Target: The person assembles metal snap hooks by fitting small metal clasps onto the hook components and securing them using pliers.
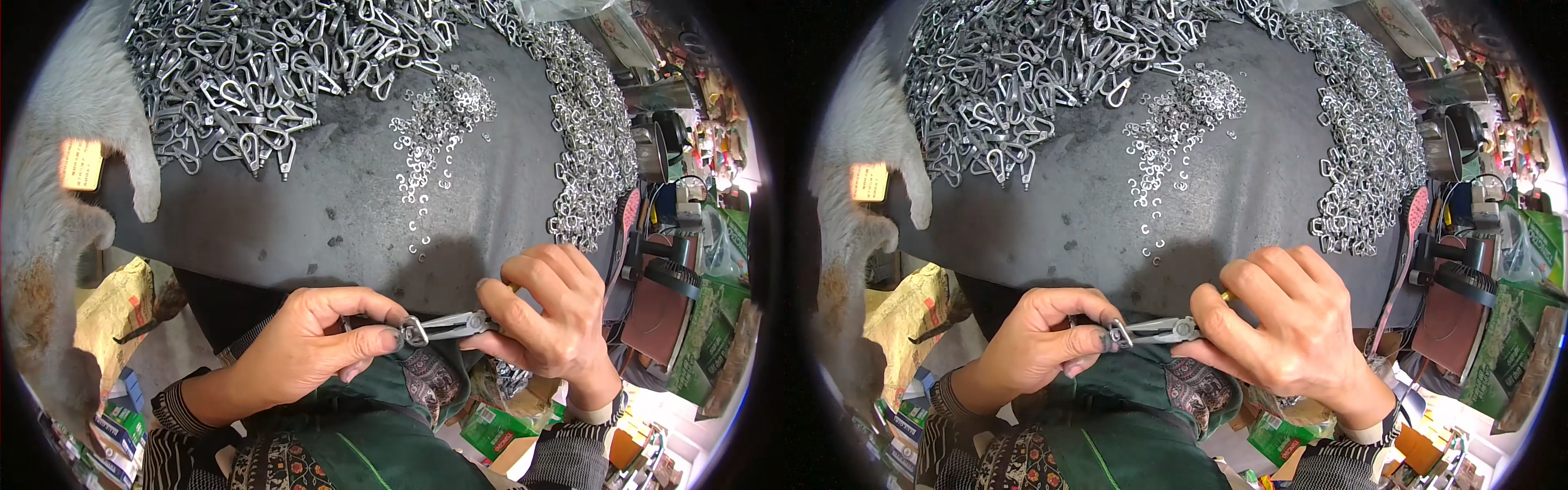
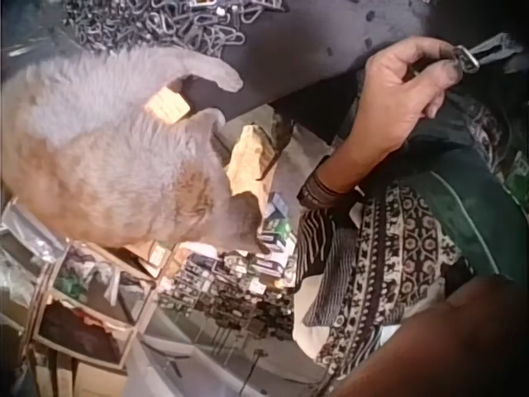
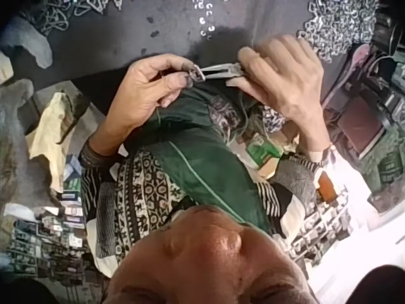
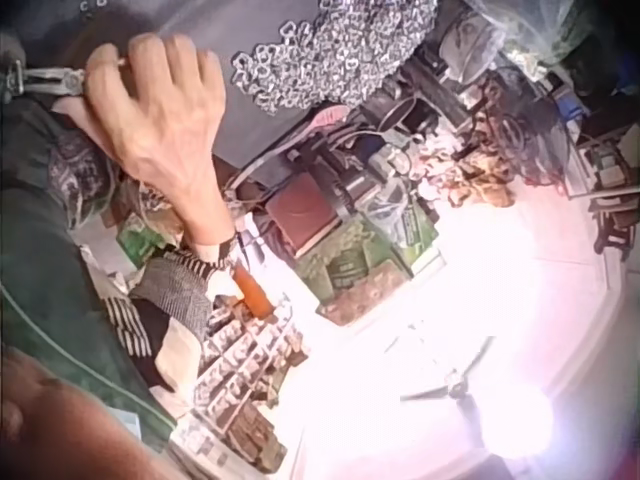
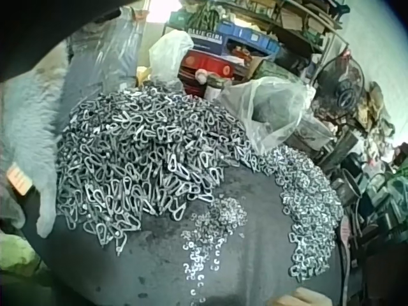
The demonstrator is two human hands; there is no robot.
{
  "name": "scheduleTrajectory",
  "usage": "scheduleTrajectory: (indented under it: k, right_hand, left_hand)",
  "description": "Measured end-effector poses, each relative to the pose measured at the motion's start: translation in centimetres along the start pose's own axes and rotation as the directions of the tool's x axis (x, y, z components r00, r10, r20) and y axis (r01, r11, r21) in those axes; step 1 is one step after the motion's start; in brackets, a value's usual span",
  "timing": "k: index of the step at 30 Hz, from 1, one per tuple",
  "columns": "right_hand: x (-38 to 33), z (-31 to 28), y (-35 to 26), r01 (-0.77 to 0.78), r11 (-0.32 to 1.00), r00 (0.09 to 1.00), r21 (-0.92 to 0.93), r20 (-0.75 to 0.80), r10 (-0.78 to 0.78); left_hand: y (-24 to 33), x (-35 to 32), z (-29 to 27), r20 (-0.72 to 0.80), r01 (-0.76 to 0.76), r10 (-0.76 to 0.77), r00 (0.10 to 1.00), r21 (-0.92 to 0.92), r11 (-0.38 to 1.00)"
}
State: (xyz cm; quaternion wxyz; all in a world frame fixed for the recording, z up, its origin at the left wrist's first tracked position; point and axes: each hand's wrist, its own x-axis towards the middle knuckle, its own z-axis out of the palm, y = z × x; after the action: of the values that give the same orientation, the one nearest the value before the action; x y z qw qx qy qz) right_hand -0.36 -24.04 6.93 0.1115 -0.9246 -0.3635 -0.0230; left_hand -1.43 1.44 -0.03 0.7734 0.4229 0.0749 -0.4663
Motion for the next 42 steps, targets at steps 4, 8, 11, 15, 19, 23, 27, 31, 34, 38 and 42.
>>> scheduleTrajectory:
  k: [4,8,11,15,19,23,27,31,34,38,42]
  right_hand:
    - [-0.4,0.5,0.4,0.009,0.997,1.0,0.076,-0.019,-0.008]
    - [-1.2,0.5,0.3,0.038,0.999,0.996,0.025,-0.08,-0.035]
    - [-2.7,1.1,0.1,0.054,0.998,0.989,0.023,-0.142,-0.05]
    - [-4.0,0.7,-1.0,-0.03,0.994,0.999,0.108,-0.023,0.033]
    - [-5.3,1.1,0.7,-0.263,0.956,0.964,0.131,-0.012,0.267]
    - [-8.8,2.7,9.1,-0.791,0.608,0.583,-0.06,-0.375,0.721]
    - [-8.0,4.0,8.4,-0.752,0.655,0.64,-0.071,-0.319,0.7]
    - [-7.0,2.8,7.7,-0.771,0.637,0.628,-0.009,-0.179,0.757]
    - [-6.5,2.5,7.6,-0.807,0.582,0.569,0.1,-0.132,0.812]
    - [-5.0,2.0,4.0,-0.721,0.434,0.551,0.54,0.067,0.831]
    - [-3.0,3.3,-1.1,-0.562,0.08,0.701,0.824,0.422,0.575]
  left_hand:
    - [0.4,0.2,0.4,0.043,0.007,-0.008,0.999,0.018,1.0]
    - [0.7,0.5,1.2,0.03,0.02,-0.025,0.999,0.144,0.989]
    - [0.0,0.5,1.5,0.042,-0.088,0.08,0.996,0.241,0.966]
    - [-1.6,-0.6,1.2,0.027,-0.043,0.04,0.999,0.155,0.987]
    - [-4.3,-0.2,-0.4,-0.089,0.179,-0.161,0.983,0.259,0.949]
    - [-10.1,0.6,-5.0,-0.136,0.008,0.081,0.987,0.553,0.833]
    - [-10.5,1.1,-5.8,-0.191,-0.012,0.131,0.973,0.525,0.851]
    - [-9.0,1.1,-4.5,-0.228,0.068,0.02,0.974,0.369,0.927]
    - [-7.3,0.6,-3.0,-0.186,0.192,-0.142,0.972,0.29,0.937]
    - [-5.0,0.0,-0.5,0.003,0.095,-0.112,0.994,0.514,0.853]
    - [-2.1,0.2,2.2,0.156,-0.39,0.419,0.895,0.729,0.562]
